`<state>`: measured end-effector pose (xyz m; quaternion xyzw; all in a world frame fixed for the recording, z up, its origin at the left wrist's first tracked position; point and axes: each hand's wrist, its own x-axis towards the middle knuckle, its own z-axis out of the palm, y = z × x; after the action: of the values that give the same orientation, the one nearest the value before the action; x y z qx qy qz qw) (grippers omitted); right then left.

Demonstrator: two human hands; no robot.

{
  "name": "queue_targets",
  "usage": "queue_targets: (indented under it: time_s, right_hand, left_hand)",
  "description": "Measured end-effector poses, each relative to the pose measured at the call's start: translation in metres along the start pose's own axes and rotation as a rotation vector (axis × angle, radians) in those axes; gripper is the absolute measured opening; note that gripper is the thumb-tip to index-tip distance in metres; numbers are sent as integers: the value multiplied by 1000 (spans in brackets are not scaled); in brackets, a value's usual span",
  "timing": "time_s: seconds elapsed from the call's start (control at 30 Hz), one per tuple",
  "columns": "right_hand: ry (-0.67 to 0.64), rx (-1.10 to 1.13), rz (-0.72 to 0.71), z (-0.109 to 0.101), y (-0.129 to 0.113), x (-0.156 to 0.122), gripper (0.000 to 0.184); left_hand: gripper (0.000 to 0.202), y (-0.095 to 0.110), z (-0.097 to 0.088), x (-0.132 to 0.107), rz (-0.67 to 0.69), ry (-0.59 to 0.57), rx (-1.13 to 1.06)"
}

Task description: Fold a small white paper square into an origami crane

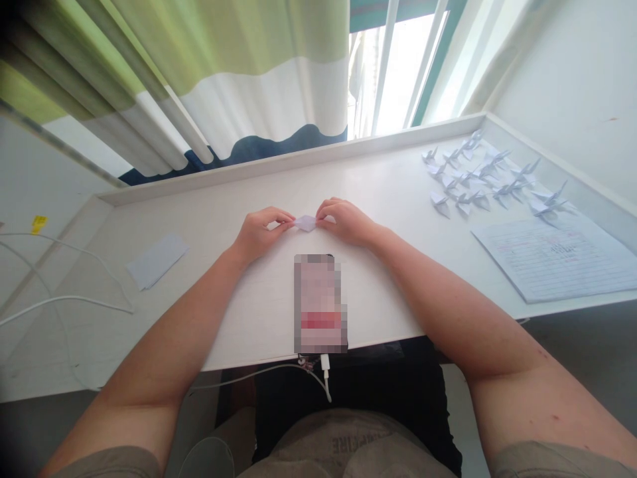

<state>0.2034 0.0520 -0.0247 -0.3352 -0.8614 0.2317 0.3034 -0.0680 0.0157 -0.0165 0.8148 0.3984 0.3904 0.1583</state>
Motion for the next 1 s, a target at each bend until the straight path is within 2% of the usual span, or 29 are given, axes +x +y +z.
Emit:
queue_targets:
  time_s: [0.23, 0.3, 0.37, 0.47, 0.6, 0.73, 0.8, 0.9, 1.0]
  right_hand:
    - [13, 17, 65, -3, -7, -1, 10]
    - [21, 31, 87, -3, -7, -2, 8]
    - [31, 42, 101, -2, -7, -2, 16]
    - [23, 21, 70, -1, -8, -2, 22]
    - [34, 17, -11, 1, -14, -2, 23]
    - [52, 38, 11, 3, -19, 0, 10]
    - [72, 63, 81, 4, -20, 1, 5]
    - [105, 126, 165, 6, -19, 2, 1]
    - [128, 164, 213, 7, -19, 3, 15]
  left_hand:
    - [8, 0, 0, -1, -48, -13, -4]
    - [10, 0, 0, -1, -25, -36, 7]
    - [12, -1, -1, 0, 27, -69, 34]
    - [14, -1, -1, 0, 77, -92, 86]
    - [14, -1, 1, -1, 62, -110, 114]
    - [13, 1, 4, -2, 71, -112, 114]
    - [13, 2, 6, -2, 26, -82, 95]
    - [21, 2, 9, -1, -122, 12, 38]
    - [21, 3, 13, -2, -273, 112, 10]
